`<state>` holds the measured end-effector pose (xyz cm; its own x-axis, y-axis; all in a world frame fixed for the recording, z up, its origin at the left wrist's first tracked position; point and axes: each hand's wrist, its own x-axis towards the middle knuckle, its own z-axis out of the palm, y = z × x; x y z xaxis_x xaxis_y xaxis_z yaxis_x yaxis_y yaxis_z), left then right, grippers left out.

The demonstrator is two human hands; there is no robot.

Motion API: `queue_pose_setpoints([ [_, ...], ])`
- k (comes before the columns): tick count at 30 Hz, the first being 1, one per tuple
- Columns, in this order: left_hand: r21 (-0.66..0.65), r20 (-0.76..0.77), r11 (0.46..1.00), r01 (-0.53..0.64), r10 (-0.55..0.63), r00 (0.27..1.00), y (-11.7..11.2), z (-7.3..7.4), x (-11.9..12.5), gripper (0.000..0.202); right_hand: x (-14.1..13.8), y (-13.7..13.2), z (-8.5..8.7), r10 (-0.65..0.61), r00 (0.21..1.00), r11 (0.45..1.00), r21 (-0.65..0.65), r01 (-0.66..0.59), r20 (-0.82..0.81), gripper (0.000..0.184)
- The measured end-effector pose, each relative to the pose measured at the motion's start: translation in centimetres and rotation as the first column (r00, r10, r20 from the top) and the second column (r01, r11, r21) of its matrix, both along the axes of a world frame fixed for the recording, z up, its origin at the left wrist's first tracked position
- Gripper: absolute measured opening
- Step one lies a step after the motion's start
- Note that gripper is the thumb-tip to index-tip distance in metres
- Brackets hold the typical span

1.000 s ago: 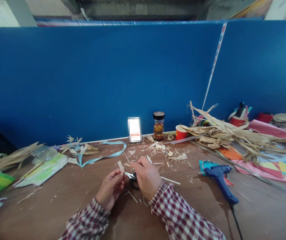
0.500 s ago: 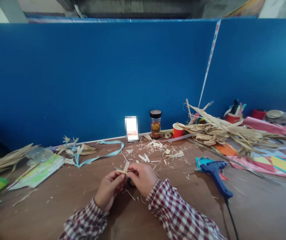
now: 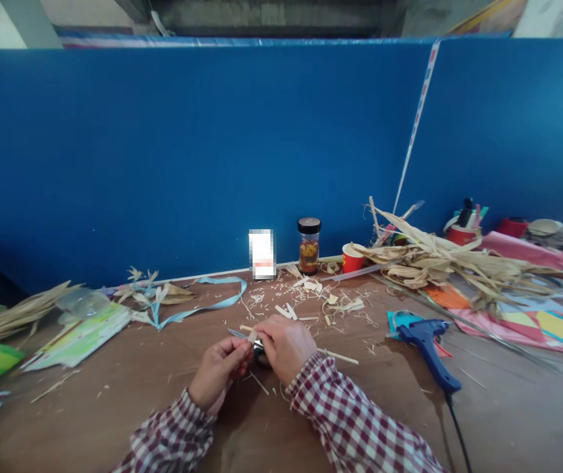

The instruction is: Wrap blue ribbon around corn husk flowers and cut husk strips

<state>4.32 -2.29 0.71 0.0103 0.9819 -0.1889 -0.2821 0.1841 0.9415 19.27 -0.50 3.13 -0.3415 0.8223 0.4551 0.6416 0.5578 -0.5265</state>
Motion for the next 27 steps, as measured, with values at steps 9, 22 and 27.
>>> queue_pose_setpoints([
  [9, -0.057, 0.151, 0.997, -0.060, 0.068, 0.986, 0.0, 0.7, -0.1, 0.028, 2.0, 2.0, -0.4, -0.194, 0.959, 0.980, 0.005, 0.200, -0.204, 0.028],
  [22, 0.128, -0.058, 0.992, 0.007, 0.001, 0.998, 0.1, -0.9, 0.2, 0.022, -0.5, -0.1, -0.4, 0.046, 0.983, 0.981, -0.176, -0.078, -0.179, 0.019],
  [27, 0.037, -0.018, 0.999, -0.010, 0.010, 1.000, 0.1, -0.8, 0.4, 0.027, -0.6, 0.0, -1.0, 0.027, 0.984, 0.988, -0.148, -0.054, -0.177, 0.017],
])
